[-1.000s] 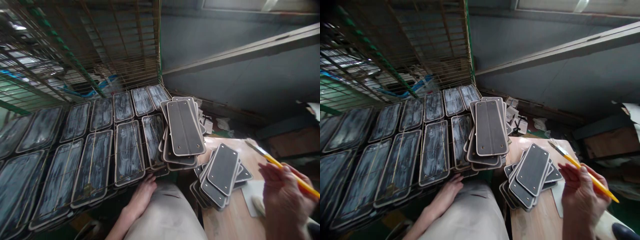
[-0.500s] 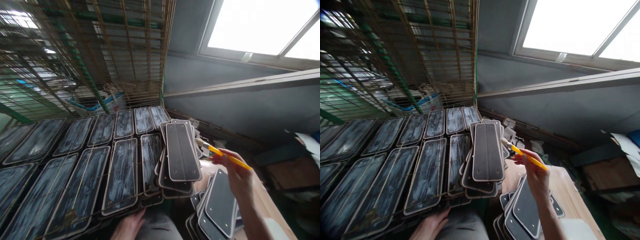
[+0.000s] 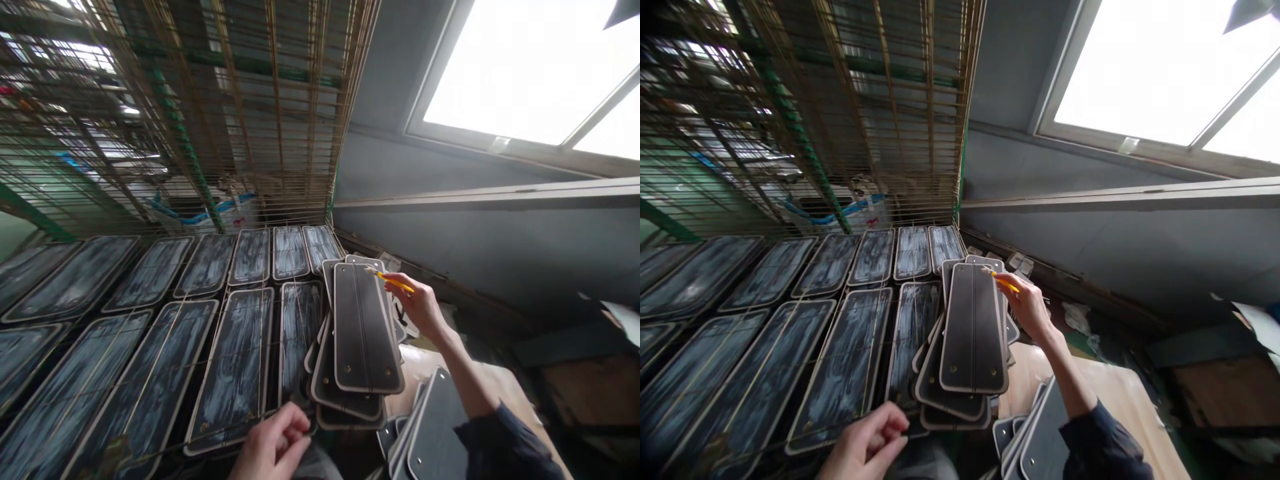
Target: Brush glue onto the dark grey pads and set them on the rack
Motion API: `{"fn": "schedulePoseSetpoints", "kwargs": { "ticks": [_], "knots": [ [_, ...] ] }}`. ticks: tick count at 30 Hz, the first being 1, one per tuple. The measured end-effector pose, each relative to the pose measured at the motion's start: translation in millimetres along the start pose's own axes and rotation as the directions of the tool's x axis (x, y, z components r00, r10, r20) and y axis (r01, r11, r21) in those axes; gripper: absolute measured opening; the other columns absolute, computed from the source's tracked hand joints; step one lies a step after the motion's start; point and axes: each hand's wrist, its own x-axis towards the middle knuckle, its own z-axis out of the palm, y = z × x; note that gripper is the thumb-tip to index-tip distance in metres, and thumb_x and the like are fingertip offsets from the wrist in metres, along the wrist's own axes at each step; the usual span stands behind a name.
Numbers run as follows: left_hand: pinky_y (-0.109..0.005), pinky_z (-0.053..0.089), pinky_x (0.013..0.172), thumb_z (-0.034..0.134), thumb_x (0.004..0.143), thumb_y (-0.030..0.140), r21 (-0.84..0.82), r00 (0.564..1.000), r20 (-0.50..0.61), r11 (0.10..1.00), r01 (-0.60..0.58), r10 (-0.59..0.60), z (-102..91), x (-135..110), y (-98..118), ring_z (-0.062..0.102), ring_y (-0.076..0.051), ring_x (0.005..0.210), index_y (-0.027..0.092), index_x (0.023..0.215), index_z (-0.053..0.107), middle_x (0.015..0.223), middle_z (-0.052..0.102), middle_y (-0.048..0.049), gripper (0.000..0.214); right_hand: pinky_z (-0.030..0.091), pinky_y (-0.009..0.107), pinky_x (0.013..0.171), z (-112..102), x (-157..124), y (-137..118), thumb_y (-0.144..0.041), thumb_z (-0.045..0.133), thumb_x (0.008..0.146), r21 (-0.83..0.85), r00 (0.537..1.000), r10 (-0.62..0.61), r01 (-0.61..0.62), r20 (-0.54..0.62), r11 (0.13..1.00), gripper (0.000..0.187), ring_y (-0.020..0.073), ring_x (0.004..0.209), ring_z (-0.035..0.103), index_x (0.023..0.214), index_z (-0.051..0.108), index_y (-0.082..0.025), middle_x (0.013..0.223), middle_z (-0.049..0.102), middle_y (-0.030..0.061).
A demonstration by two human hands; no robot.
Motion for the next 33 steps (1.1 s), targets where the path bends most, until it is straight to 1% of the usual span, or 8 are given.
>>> {"fn": "schedulePoseSetpoints", "kwargs": {
  "ticks": [4, 9, 13, 16, 21, 26, 29, 33],
  "knots": [
    [-0.015, 0.017, 0.027, 0.047, 0.085, 0.056, -0.190, 0.993, 0.097, 0.978, 0.084, -0.067, 11.0, 23.9, 33.7, 0.040, -0.004, 0.028, 0.017, 0.097, 0.050, 0.064, 0.057, 0.0017, 0.041, 0.053, 0.029, 0.070, 2.6, 20.1, 8.3, -0.037, 0.048, 0.097, -0.116, 0.997, -0.074, 0.077, 0.033, 0.990, 0.025, 0.0216, 0.085, 0.067, 0.113, 0.062, -0.024, 0.098, 0.069, 0.0059],
    [-0.013, 0.021, 0.023, 0.047, 0.085, 0.057, -0.183, 0.983, 0.173, 0.978, 0.102, -0.070, 16.9, 43.1, 45.0, 0.048, -0.008, 0.029, 0.017, 0.091, 0.048, 0.063, 0.061, 0.0004, 0.040, 0.051, 0.029, 0.067, 3.8, 26.4, 8.0, -0.035, 0.047, 0.097, -0.188, 0.991, -0.122, 0.132, 0.062, 0.973, 0.025, 0.0228, 0.084, 0.067, 0.111, 0.063, -0.022, 0.098, 0.068, 0.0065],
    [-0.012, 0.024, 0.023, 0.046, 0.085, 0.057, -0.195, 0.975, 0.207, 0.973, 0.123, -0.082, 22.1, 54.0, 45.5, 0.051, -0.010, 0.030, 0.017, 0.085, 0.046, 0.059, 0.062, 0.0000, 0.040, 0.050, 0.028, 0.065, -2.9, 6.4, -4.6, -0.037, 0.047, 0.097, -0.230, 0.986, -0.102, 0.130, 0.128, 0.964, 0.024, 0.0221, 0.081, 0.066, 0.109, 0.063, -0.023, 0.097, 0.068, 0.0055],
    [-0.012, 0.026, 0.023, 0.048, 0.084, 0.055, -0.239, 0.969, 0.221, 0.957, 0.166, -0.113, 26.2, 60.2, 47.1, 0.051, -0.010, 0.030, 0.018, 0.082, 0.044, 0.056, 0.061, 0.0006, 0.037, 0.049, 0.026, 0.066, -16.5, -21.2, -26.4, -0.038, 0.047, 0.097, -0.203, 0.974, -0.056, 0.102, 0.220, 0.974, 0.024, 0.0196, 0.079, 0.065, 0.110, 0.062, -0.023, 0.098, 0.068, 0.0045],
    [-0.012, 0.027, 0.022, 0.053, 0.083, 0.051, -0.331, 0.964, 0.237, 0.923, 0.194, -0.118, 30.2, 65.2, 47.5, 0.051, -0.010, 0.030, 0.019, 0.078, 0.040, 0.055, 0.061, 0.0009, 0.035, 0.048, 0.023, 0.066, -48.4, -62.8, -72.3, -0.040, 0.046, 0.099, -0.158, 0.893, 0.049, 0.024, 0.447, 0.987, 0.023, 0.0156, 0.075, 0.064, 0.109, 0.061, -0.025, 0.094, 0.067, 0.0017],
    [-0.012, 0.029, 0.024, 0.053, 0.084, 0.050, -0.382, 0.957, 0.267, 0.900, 0.209, -0.109, 30.2, 66.2, 47.4, 0.053, -0.010, 0.032, 0.019, 0.077, 0.039, 0.056, 0.061, 0.0010, 0.035, 0.047, 0.023, 0.064, -63.9, -73.2, -100.7, -0.040, 0.049, 0.098, -0.129, 0.805, 0.038, 0.048, 0.592, 0.990, 0.021, 0.0153, 0.073, 0.063, 0.103, 0.064, -0.026, 0.090, 0.066, 0.0012],
    [-0.012, 0.029, 0.024, 0.052, 0.085, 0.051, -0.389, 0.957, 0.272, 0.899, 0.203, -0.098, 30.4, 65.7, 47.7, 0.053, -0.009, 0.032, 0.019, 0.077, 0.039, 0.057, 0.061, 0.0012, 0.035, 0.047, 0.022, 0.063, -58.1, -64.2, -100.7, -0.037, 0.050, 0.098, -0.072, 0.776, 0.044, 0.002, 0.629, 0.997, 0.019, 0.0140, 0.070, 0.063, 0.101, 0.065, -0.025, 0.084, 0.066, -0.0003],
    [-0.012, 0.029, 0.024, 0.051, 0.085, 0.051, -0.389, 0.959, 0.276, 0.904, 0.176, -0.068, 31.3, 64.5, 47.4, 0.053, -0.009, 0.031, 0.019, 0.077, 0.039, 0.056, 0.060, 0.0017, 0.035, 0.050, 0.022, 0.063, -37.7, -39.6, -78.8, -0.039, 0.047, 0.099, 0.108, 0.758, 0.004, -0.098, 0.652, 0.989, 0.027, 0.0140, 0.065, 0.064, 0.102, 0.065, -0.019, 0.076, 0.066, 0.0011]
  ]
}}
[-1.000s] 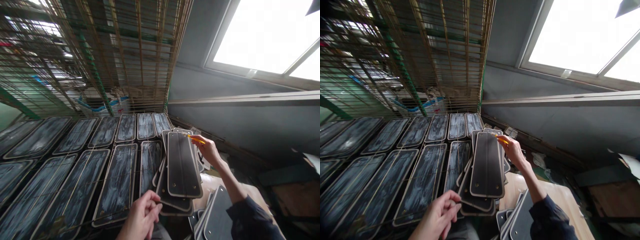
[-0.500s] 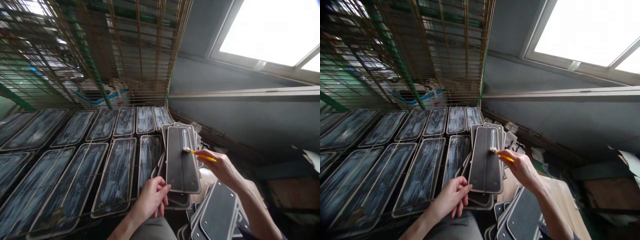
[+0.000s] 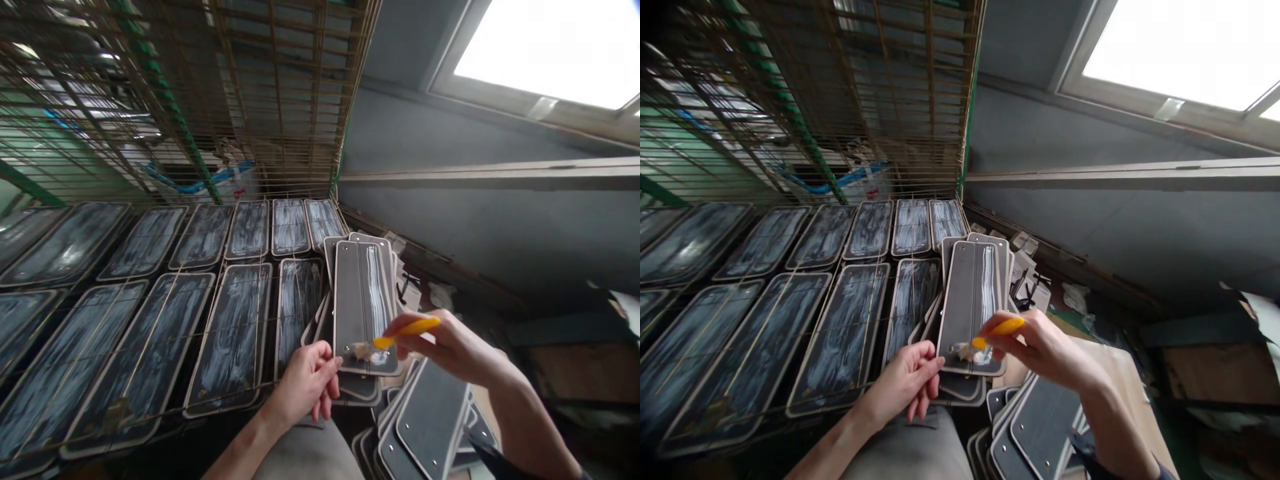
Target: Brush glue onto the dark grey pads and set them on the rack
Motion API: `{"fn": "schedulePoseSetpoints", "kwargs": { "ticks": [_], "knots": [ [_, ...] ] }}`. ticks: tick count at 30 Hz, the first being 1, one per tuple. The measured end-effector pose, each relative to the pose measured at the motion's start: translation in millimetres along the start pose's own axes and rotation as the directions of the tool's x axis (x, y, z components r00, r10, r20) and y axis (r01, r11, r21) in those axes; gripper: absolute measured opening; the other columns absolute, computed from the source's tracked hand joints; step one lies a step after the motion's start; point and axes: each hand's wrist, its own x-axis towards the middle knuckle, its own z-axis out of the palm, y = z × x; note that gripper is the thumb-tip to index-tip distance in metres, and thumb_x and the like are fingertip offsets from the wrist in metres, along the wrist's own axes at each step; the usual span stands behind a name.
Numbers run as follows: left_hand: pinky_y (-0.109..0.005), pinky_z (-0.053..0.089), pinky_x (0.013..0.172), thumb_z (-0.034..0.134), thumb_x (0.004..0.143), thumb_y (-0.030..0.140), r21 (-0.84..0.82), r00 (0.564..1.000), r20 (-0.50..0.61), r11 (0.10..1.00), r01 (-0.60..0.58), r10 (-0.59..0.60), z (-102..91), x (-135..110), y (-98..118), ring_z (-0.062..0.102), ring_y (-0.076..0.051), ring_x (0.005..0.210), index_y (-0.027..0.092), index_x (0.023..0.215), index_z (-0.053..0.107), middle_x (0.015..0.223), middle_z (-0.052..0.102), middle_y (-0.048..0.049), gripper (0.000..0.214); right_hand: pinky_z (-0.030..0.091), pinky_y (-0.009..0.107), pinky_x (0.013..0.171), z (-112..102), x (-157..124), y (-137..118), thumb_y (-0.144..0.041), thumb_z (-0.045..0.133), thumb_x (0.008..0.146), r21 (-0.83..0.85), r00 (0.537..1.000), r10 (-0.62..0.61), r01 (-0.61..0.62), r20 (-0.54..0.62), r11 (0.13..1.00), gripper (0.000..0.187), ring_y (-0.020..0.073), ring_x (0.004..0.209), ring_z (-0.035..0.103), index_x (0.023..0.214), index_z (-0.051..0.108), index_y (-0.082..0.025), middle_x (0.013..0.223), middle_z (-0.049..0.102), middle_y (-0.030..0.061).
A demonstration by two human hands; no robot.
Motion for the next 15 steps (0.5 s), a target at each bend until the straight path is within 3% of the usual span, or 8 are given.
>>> {"fn": "schedulePoseSetpoints", "kwargs": {
  "ticks": [4, 9, 12, 15],
  "knots": [
    [-0.012, 0.029, 0.023, 0.051, 0.085, 0.051, -0.002, 1.000, -0.013, 1.000, 0.009, -0.009, 0.1, 0.5, -1.9, 0.052, -0.009, 0.030, 0.020, 0.076, 0.038, 0.055, 0.059, 0.0028, 0.035, 0.053, 0.024, 0.062, -7.4, 39.7, 32.0, -0.046, 0.048, 0.097, 0.090, 0.986, -0.010, 0.026, -0.167, 0.996, 0.034, 0.0164, 0.066, 0.066, 0.102, 0.065, -0.017, 0.077, 0.066, 0.0031],
    [-0.012, 0.029, 0.023, 0.050, 0.086, 0.050, 0.007, 1.000, -0.023, 1.000, 0.009, -0.009, 0.1, 2.2, -6.1, 0.051, -0.008, 0.030, 0.020, 0.076, 0.039, 0.055, 0.059, 0.0033, 0.034, 0.056, 0.027, 0.063, -20.6, 84.0, 64.4, -0.047, 0.050, 0.095, 0.044, 0.901, -0.079, 0.108, -0.426, 0.993, 0.035, 0.0169, 0.068, 0.066, 0.096, 0.066, -0.016, 0.091, 0.066, 0.0061],
    [-0.012, 0.028, 0.023, 0.049, 0.087, 0.050, -0.001, 1.000, -0.029, 1.000, 0.003, -0.003, 1.0, 2.7, -9.0, 0.050, -0.008, 0.030, 0.020, 0.076, 0.038, 0.055, 0.059, 0.0035, 0.034, 0.055, 0.028, 0.066, -25.1, 106.7, 74.9, -0.044, 0.050, 0.096, -0.019, 0.857, -0.108, 0.114, -0.503, 0.993, 0.031, 0.0180, 0.071, 0.067, 0.105, 0.064, -0.018, 0.083, 0.067, 0.0036],
    [-0.012, 0.027, 0.023, 0.049, 0.087, 0.050, -0.001, 0.999, -0.040, 1.000, 0.004, -0.004, 1.7, 2.6, -9.8, 0.051, -0.008, 0.030, 0.020, 0.076, 0.038, 0.055, 0.059, 0.0031, 0.034, 0.055, 0.028, 0.068, -24.4, 124.8, 80.5, -0.042, 0.049, 0.097, -0.084, 0.843, -0.136, 0.108, -0.521, 0.991, 0.028, 0.0188, 0.074, 0.067, 0.109, 0.062, -0.020, 0.078, 0.067, 0.0019]
  ]
}}
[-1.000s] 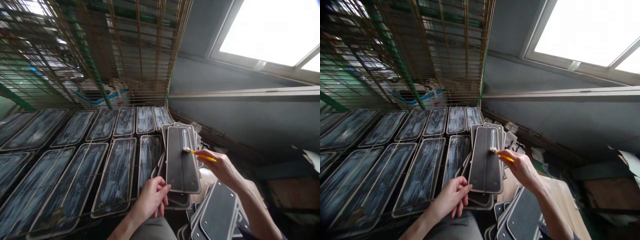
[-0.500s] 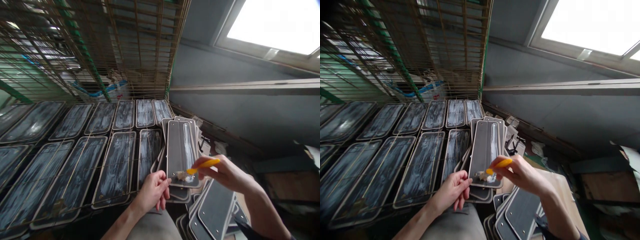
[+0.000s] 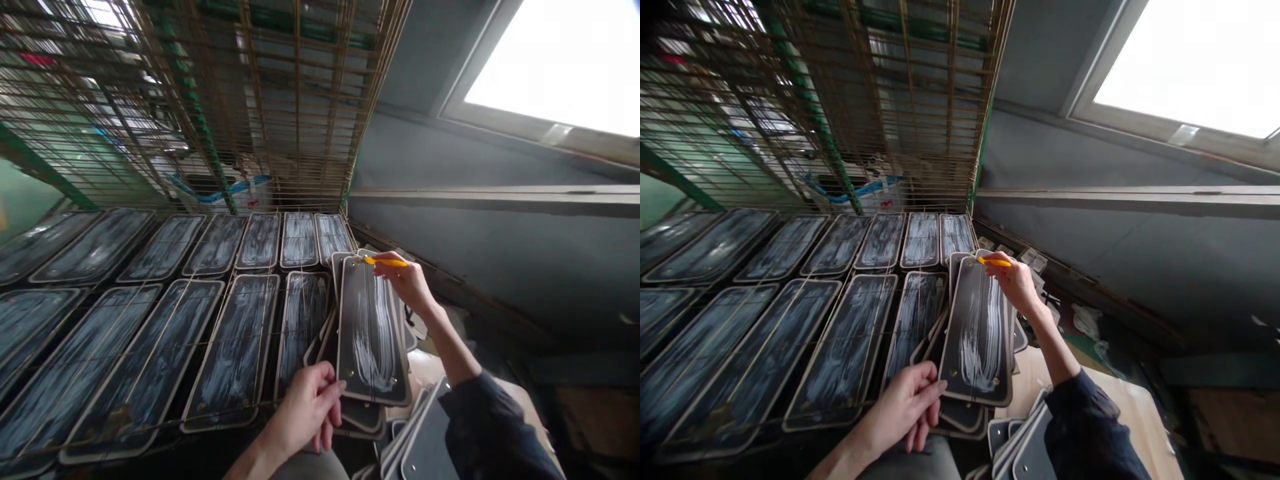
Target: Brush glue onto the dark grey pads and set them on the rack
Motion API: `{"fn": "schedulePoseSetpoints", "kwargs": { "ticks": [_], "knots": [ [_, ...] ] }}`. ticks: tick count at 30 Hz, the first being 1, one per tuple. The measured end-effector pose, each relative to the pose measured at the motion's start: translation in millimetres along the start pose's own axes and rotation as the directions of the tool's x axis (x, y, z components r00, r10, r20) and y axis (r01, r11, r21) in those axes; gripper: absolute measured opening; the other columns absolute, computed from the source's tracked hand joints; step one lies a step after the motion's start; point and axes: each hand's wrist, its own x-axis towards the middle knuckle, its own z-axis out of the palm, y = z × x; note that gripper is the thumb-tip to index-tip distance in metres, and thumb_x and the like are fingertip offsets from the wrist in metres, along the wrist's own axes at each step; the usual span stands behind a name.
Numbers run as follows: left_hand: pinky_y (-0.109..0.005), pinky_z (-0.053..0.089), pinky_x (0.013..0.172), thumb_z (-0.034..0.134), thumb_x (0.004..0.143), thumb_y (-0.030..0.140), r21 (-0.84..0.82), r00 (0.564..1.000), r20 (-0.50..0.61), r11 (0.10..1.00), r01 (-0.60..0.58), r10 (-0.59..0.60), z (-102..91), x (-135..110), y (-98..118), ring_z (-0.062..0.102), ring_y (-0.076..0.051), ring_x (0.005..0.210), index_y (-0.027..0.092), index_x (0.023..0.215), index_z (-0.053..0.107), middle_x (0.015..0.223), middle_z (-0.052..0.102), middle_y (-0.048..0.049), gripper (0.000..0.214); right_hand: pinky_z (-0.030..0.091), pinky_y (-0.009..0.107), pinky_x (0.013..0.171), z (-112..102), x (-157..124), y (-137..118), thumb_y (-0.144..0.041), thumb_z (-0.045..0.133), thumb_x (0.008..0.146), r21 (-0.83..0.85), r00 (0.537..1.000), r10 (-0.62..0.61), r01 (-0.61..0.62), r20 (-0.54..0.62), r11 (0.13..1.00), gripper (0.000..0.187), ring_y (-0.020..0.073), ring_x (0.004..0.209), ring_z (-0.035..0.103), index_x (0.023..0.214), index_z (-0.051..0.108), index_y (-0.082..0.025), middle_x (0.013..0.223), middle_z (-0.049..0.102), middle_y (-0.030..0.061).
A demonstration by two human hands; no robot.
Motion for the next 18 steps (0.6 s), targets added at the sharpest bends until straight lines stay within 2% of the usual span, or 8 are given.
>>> {"fn": "schedulePoseSetpoints", "kwargs": {
  "ticks": [3, 6, 10, 18],
  "knots": [
    [-0.012, 0.028, 0.023, 0.049, 0.086, 0.050, -0.003, 1.000, -0.009, 1.000, 0.000, 0.000, 0.0, -0.8, 1.6, 0.050, -0.008, 0.030, 0.019, 0.076, 0.039, 0.056, 0.060, 0.0025, 0.034, 0.054, 0.028, 0.069, 8.2, 3.1, 2.0, -0.040, 0.049, 0.097, -0.054, 0.999, -0.024, 0.026, 0.035, 0.998, 0.025, 0.0190, 0.076, 0.068, 0.108, 0.062, -0.022, 0.079, 0.068, 0.0014],
    [-0.012, 0.028, 0.023, 0.050, 0.086, 0.051, -0.011, 1.000, -0.011, 1.000, -0.008, 0.007, -0.7, -0.8, 2.4, 0.051, -0.008, 0.030, 0.019, 0.076, 0.040, 0.056, 0.060, 0.0023, 0.035, 0.053, 0.028, 0.070, 8.7, -8.7, -5.4, -0.038, 0.049, 0.096, -0.091, 0.989, -0.050, 0.064, 0.142, 0.994, 0.023, 0.0196, 0.078, 0.068, 0.109, 0.062, -0.023, 0.082, 0.069, 0.0015],
    [-0.013, 0.029, 0.024, 0.051, 0.085, 0.052, -0.016, 1.000, -0.010, 1.000, -0.002, 0.002, -1.3, 0.9, 1.0, 0.051, -0.009, 0.031, 0.019, 0.077, 0.040, 0.056, 0.060, 0.0023, 0.036, 0.051, 0.026, 0.069, -2.1, -43.9, -30.6, -0.038, 0.049, 0.097, -0.070, 0.961, -0.029, 0.050, 0.276, 0.996, 0.022, 0.0185, 0.075, 0.067, 0.108, 0.061, -0.022, 0.085, 0.069, 0.0020],
    [-0.013, 0.033, 0.026, 0.053, 0.085, 0.051, -0.065, 1.000, 0.012, 0.998, -0.019, 0.020, -1.5, -0.9, 4.2, 0.055, -0.010, 0.034, 0.019, 0.079, 0.041, 0.058, 0.060, 0.0014, 0.035, 0.050, 0.024, 0.066, -20.2, -120.7, -73.7, -0.036, 0.050, 0.098, 0.097, 0.896, 0.060, -0.114, 0.439, 0.989, 0.018, 0.0155, 0.073, 0.065, 0.104, 0.061, -0.024, 0.085, 0.067, 0.0011]
  ]
}}
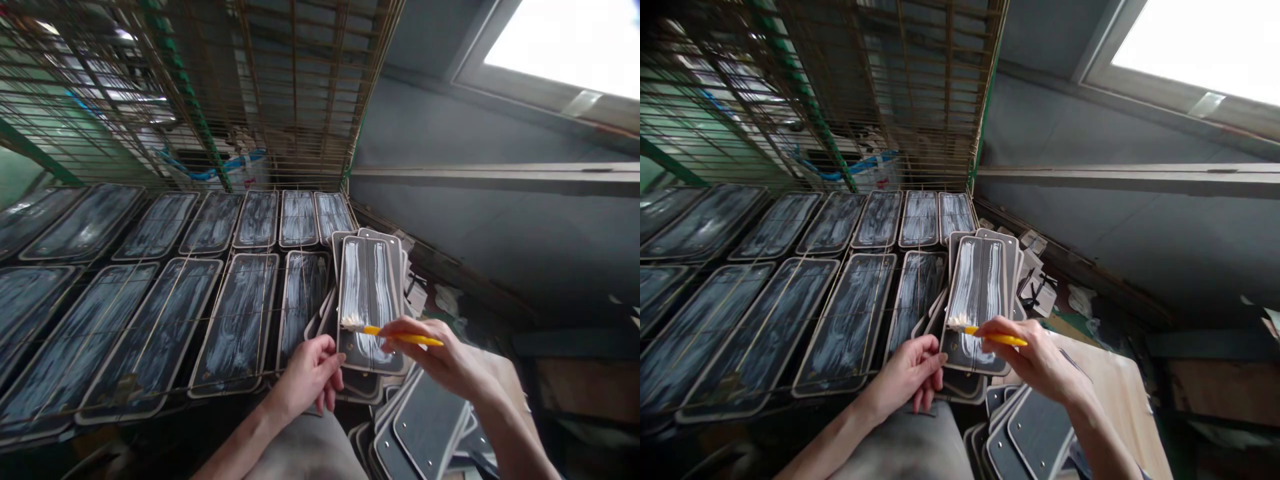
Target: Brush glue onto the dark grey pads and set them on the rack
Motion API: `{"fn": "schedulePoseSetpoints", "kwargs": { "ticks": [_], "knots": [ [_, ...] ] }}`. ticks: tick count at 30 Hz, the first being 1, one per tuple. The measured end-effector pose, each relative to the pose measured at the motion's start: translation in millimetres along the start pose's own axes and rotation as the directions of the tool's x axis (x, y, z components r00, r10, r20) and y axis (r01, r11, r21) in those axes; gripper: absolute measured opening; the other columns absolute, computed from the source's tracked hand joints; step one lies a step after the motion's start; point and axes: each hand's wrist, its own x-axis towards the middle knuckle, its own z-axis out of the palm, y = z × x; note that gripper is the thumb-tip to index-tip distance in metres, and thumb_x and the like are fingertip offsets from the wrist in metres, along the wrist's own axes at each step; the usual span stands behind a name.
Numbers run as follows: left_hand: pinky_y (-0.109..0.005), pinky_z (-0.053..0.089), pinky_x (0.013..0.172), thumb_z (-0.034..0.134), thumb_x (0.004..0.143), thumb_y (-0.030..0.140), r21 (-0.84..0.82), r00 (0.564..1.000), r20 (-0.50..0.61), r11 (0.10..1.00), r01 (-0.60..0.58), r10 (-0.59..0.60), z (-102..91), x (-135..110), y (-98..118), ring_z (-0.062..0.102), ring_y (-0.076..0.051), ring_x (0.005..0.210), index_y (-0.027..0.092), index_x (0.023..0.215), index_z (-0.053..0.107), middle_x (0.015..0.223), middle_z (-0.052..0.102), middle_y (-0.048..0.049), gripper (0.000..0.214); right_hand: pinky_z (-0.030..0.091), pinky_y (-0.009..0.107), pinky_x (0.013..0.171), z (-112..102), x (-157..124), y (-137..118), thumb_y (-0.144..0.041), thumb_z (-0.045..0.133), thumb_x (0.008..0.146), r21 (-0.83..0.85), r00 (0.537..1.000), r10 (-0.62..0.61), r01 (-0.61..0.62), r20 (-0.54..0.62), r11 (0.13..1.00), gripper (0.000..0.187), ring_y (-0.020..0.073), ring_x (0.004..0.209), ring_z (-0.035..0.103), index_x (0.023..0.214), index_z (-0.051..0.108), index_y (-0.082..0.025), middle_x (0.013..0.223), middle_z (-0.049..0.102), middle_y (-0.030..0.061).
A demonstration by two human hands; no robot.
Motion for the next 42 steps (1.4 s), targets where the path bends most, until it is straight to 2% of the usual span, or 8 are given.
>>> {"fn": "schedulePoseSetpoints", "kwargs": {
  "ticks": [8, 11, 14, 17, 23, 27, 35, 42],
  "knots": [
    [-0.014, 0.038, 0.032, 0.050, 0.088, 0.047, -0.016, 0.999, 0.030, 0.999, -0.041, 0.042, 0.2, -1.9, -4.1, 0.061, -0.012, 0.043, 0.019, 0.082, 0.040, 0.066, 0.062, -0.0004, 0.031, 0.054, 0.028, 0.070, -7.3, -18.8, 8.2, -0.037, 0.048, 0.099, 0.171, 0.999, 0.029, -0.033, 0.028, 0.985, 0.022, 0.0181, 0.074, 0.065, 0.104, 0.062, -0.022, 0.082, 0.067, 0.0041],
    [-0.014, 0.037, 0.030, 0.050, 0.087, 0.049, 0.019, 0.999, 0.016, 0.999, -0.028, 0.028, 1.4, -0.8, -5.4, 0.059, -0.011, 0.040, 0.019, 0.082, 0.039, 0.064, 0.060, 0.0011, 0.032, 0.057, 0.031, 0.068, -19.9, -0.3, 33.2, -0.041, 0.047, 0.098, 0.206, 0.989, 0.036, -0.005, -0.147, 0.978, 0.030, 0.0202, 0.071, 0.067, 0.107, 0.061, -0.017, 0.081, 0.066, 0.0067],
    [-0.014, 0.037, 0.030, 0.049, 0.087, 0.050, 0.040, 1.000, 0.015, 0.999, -0.026, 0.026, 2.5, -0.2, -4.4, 0.058, -0.011, 0.040, 0.019, 0.081, 0.039, 0.064, 0.060, 0.0009, 0.033, 0.057, 0.032, 0.070, -34.4, 26.9, 56.5, -0.045, 0.050, 0.096, 0.083, 0.926, 0.013, 0.019, -0.377, 0.996, 0.032, 0.0205, 0.072, 0.067, 0.106, 0.062, -0.016, 0.082, 0.066, 0.0061],
    [-0.014, 0.037, 0.031, 0.050, 0.087, 0.050, 0.043, 1.000, 0.011, 0.999, -0.022, 0.022, 3.8, -0.5, -2.5, 0.059, -0.011, 0.040, 0.019, 0.081, 0.038, 0.065, 0.060, 0.0009, 0.033, 0.056, 0.031, 0.069, -45.7, 54.6, 69.0, -0.044, 0.049, 0.097, -0.024, 0.873, -0.056, 0.050, -0.485, 0.998, 0.030, 0.0198, 0.073, 0.067, 0.105, 0.061, -0.018, 0.083, 0.066, 0.0043],
    [-0.014, 0.036, 0.031, 0.050, 0.087, 0.050, 0.053, 1.000, -0.014, 0.998, -0.017, 0.018, 7.5, -1.2, 0.1, 0.059, -0.010, 0.041, 0.020, 0.079, 0.036, 0.065, 0.059, 0.0013, 0.034, 0.053, 0.029, 0.071, -49.9, 96.1, 82.2, -0.042, 0.045, 0.099, -0.238, 0.874, -0.167, 0.060, -0.457, 0.969, 0.028, 0.0208, 0.082, 0.068, 0.111, 0.060, -0.022, 0.087, 0.069, 0.0037],
    [-0.014, 0.037, 0.031, 0.049, 0.088, 0.049, 0.058, 0.999, -0.024, 0.998, -0.024, 0.025, 8.2, -1.3, -2.9, 0.058, -0.010, 0.041, 0.020, 0.081, 0.038, 0.065, 0.059, 0.0011, 0.032, 0.051, 0.029, 0.071, -44.3, 95.6, 86.0, -0.041, 0.047, 0.098, -0.350, 0.909, -0.189, 0.052, -0.371, 0.935, 0.026, 0.0208, 0.077, 0.067, 0.109, 0.061, -0.023, 0.087, 0.069, 0.0033],
    [-0.014, 0.037, 0.032, 0.047, 0.090, 0.047, 0.017, 0.999, -0.026, 0.999, -0.028, 0.029, 7.2, 0.4, -8.8, 0.059, -0.011, 0.042, 0.020, 0.083, 0.038, 0.066, 0.059, 0.0012, 0.029, 0.054, 0.025, 0.063, -61.9, 38.4, 41.5, -0.042, 0.046, 0.098, 0.009, 0.997, -0.010, 0.010, -0.077, 1.000, 0.027, 0.0173, 0.067, 0.066, 0.104, 0.060, -0.019, 0.074, 0.066, 0.0023],
    [-0.014, 0.038, 0.033, 0.049, 0.089, 0.045, 0.050, 0.999, -0.050, 0.999, -0.003, 0.005, 13.0, -2.4, -0.5, 0.058, -0.009, 0.042, 0.020, 0.081, 0.037, 0.067, 0.059, 0.0021, 0.029, 0.053, 0.028, 0.070, -61.8, 84.7, 64.5, -0.042, 0.048, 0.097, -0.144, 0.919, -0.123, 0.073, -0.375, 0.987, 0.030, 0.0192, 0.076, 0.067, 0.109, 0.061, -0.018, 0.081, 0.067, 0.0039]
  ]
}}
